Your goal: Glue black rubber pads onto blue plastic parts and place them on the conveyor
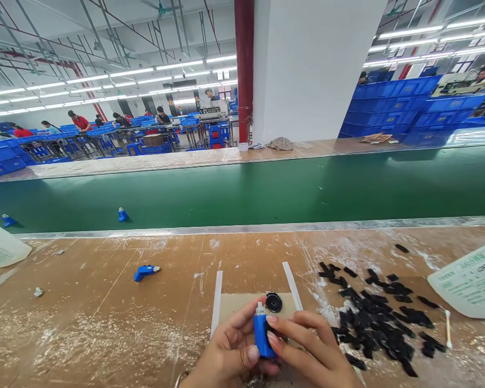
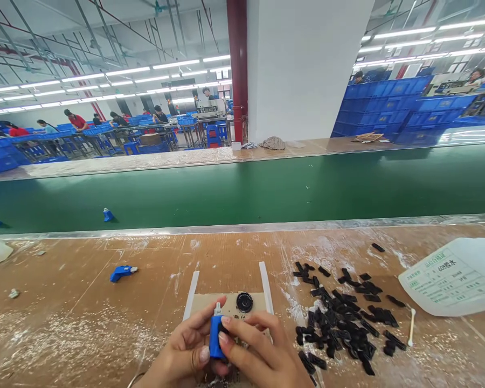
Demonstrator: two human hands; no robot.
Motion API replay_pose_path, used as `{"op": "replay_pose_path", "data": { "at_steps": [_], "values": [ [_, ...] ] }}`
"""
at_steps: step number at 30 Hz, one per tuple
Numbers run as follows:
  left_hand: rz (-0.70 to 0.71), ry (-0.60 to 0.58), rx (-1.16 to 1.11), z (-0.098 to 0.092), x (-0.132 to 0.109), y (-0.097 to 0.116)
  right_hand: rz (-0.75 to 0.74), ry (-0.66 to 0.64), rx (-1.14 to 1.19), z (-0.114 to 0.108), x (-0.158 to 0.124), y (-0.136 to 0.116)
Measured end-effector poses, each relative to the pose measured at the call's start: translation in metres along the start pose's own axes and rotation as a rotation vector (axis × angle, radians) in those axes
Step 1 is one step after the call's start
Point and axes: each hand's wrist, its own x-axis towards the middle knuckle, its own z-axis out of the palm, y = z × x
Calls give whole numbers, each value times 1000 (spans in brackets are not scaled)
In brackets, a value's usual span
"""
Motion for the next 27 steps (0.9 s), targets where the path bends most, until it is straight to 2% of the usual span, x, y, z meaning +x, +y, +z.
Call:
{"op": "replay_pose_path", "data": {
  "at_steps": [3, 5, 7, 8, 11, 14, 17, 20, 24, 27],
  "values": [
    [9, 11, -25, -1, 3, 9, 9, 95, 11, -9, 5, 8],
    [7, 60, -36, -2, 5, 17, 128, 139, -7, -21, 6, 13],
    [9, 110, -57, -3, 6, 25, 304, 117, -67, -36, -2, 22],
    [10, 132, -68, -3, 6, 28, 403, 111, -112, -42, -10, 28],
    [20, 195, -72, -5, 5, 32, 540, 23, -350, -56, -55, 55],
    [56, 288, 14, -6, 5, 31, 510, -15, -702, -59, -110, 79],
    [115, 480, 188, -10, 8, 29, 487, -92, -870, -56, -140, 88],
    [119, 649, 331, -19, 13, 31, 424, -148, -921, -50, -134, 85],
    [192, 717, 557, -38, 17, 44, 366, -150, -866, -38, -103, 81],
    [265, 772, 794, -57, 21, 58, 398, -210, -750, -28, -82, 81]
  ]
}}
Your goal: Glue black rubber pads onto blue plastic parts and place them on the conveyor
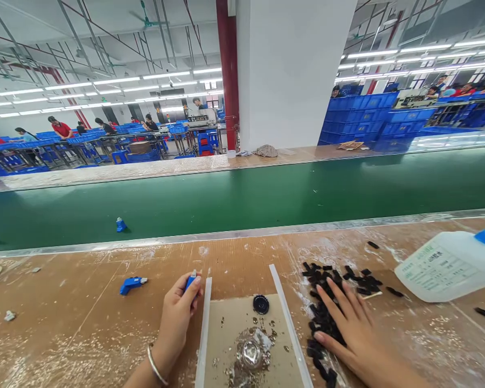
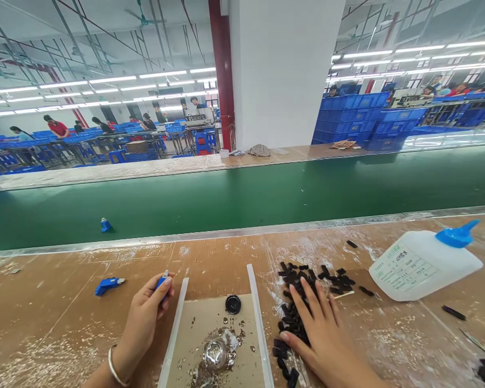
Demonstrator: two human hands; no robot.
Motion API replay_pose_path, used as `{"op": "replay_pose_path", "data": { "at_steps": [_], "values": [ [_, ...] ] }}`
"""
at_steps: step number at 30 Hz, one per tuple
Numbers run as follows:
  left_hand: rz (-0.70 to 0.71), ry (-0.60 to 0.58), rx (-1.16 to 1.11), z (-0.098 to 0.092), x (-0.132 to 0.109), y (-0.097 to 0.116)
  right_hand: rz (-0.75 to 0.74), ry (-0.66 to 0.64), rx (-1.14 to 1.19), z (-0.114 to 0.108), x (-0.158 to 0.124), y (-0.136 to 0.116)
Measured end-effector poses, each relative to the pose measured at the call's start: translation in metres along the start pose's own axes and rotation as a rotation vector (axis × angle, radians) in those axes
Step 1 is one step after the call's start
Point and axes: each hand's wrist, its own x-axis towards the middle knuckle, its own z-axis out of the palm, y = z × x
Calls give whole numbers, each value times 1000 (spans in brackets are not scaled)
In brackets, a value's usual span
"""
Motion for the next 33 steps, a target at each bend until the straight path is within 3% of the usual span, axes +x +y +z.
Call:
{"op": "replay_pose_path", "data": {
  "at_steps": [5, 11, 14, 18, 25, 33],
  "values": [
    [137, 170, 263, -23, 32, -13, 79, -270, 199, -5, 34, -16],
    [335, 378, 756, -51, 58, -21, -12, -289, 340, -43, 75, -19],
    [323, 478, 975, -61, 65, -21, -69, -388, 377, -58, 82, -29],
    [265, 623, 1150, -64, 67, -20, -75, -461, 332, -58, 75, -52],
    [337, 619, 1234, -58, 67, -22, -65, -460, 206, -37, 61, -69],
    [391, 576, 1273, -61, 81, -25, -188, -318, 172, -17, 50, -63]
  ]
}}
